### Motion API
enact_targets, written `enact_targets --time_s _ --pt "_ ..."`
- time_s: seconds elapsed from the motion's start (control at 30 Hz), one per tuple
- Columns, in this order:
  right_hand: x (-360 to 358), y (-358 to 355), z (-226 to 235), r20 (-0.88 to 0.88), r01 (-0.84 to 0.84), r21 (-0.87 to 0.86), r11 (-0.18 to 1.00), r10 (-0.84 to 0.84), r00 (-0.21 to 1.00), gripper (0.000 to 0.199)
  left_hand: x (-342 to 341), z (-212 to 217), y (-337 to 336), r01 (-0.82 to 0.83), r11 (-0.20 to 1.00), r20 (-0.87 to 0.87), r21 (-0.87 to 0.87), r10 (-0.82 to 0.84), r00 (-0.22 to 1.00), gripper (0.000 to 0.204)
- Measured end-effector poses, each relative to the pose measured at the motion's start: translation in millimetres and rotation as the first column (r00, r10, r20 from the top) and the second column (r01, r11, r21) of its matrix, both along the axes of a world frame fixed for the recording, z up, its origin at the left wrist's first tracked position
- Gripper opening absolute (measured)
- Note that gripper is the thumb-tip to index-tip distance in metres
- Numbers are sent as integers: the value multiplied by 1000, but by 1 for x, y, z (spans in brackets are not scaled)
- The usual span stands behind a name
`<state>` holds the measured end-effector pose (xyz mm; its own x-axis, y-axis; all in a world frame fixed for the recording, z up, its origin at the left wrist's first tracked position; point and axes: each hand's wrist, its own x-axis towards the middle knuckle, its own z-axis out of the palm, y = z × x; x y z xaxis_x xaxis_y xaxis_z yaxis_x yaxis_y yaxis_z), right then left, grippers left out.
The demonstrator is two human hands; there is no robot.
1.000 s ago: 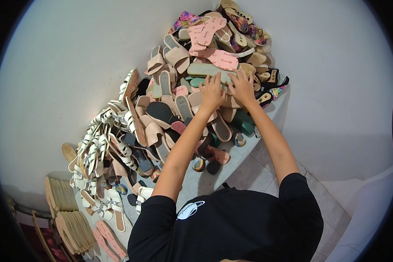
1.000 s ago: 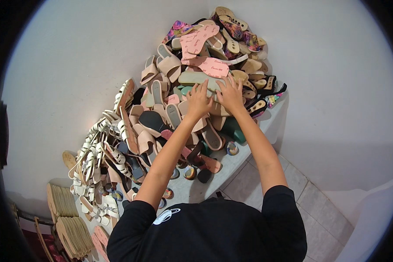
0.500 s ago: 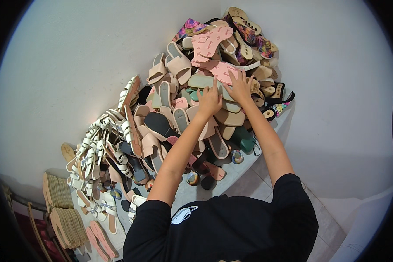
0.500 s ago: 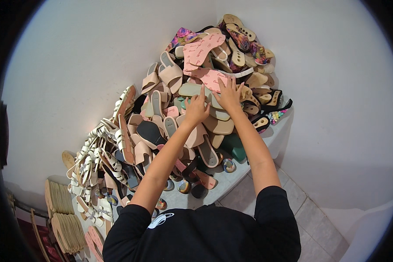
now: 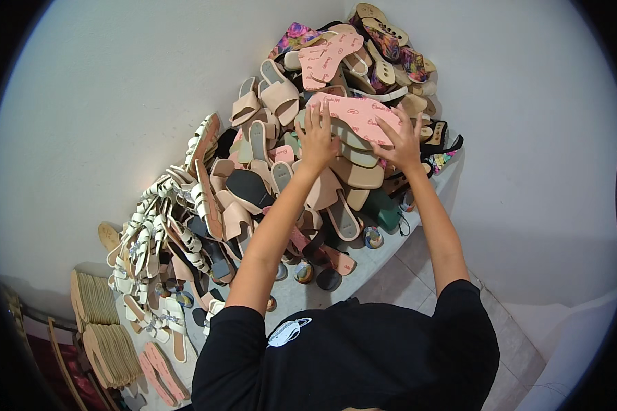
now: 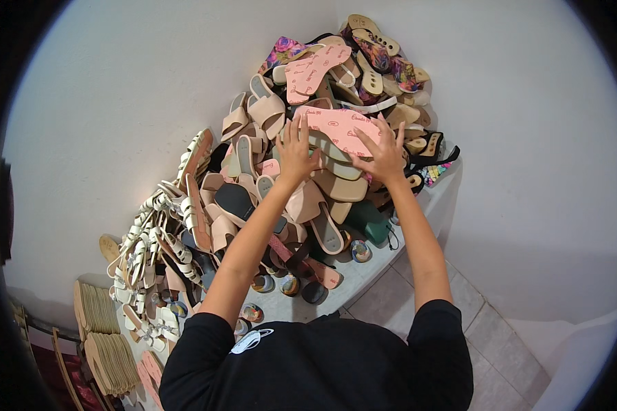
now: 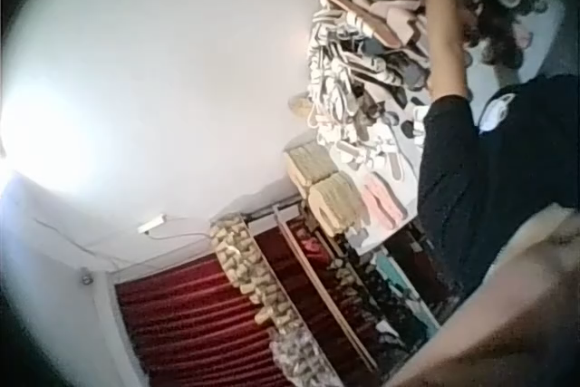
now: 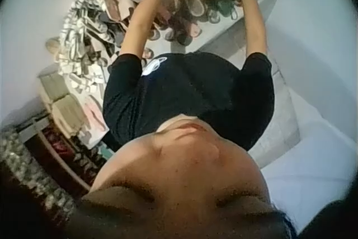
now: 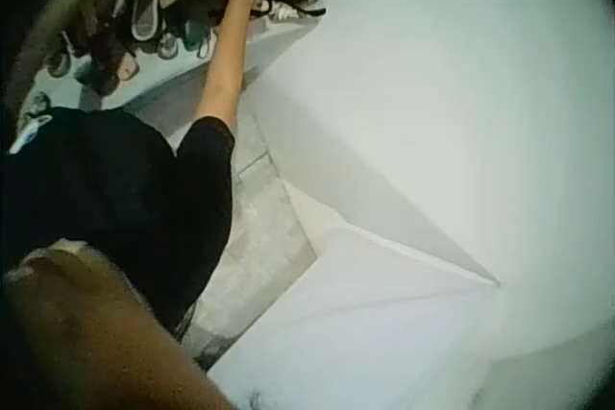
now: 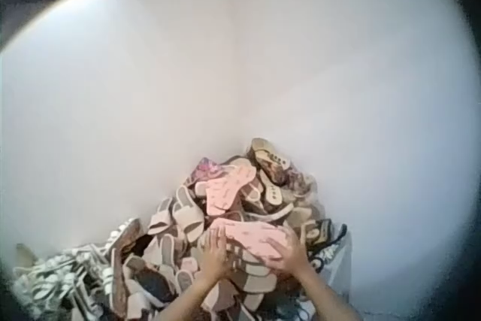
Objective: Inspecting and sorting pink shoe soles and finished sandals on a workstation table.
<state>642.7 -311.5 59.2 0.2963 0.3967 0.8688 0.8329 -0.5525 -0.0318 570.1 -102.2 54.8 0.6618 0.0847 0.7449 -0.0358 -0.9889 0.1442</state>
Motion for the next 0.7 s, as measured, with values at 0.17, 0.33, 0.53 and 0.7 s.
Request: enact_targets --time_s 0.17,0.33,0.53,0.7 --pt "-17 -35 19 56 -170 -112 979 177 983 59 -4 31 16 103 975 -24 196 -100 995 99" --pt "-30 -45 22 15 -237 -214 948 245 969 72 -33 50 37 478 870 -189 117 -453 871 68" --pt "-77 -12 -6 -43 45 -234 971 -56 998 82 -95 37 22 287 955 -142 80 -274 951 64" --pt "-125 46 -33 128 -310 -532 788 437 890 68 -140 26 19 46 995 -267 -88 -68 961 63"
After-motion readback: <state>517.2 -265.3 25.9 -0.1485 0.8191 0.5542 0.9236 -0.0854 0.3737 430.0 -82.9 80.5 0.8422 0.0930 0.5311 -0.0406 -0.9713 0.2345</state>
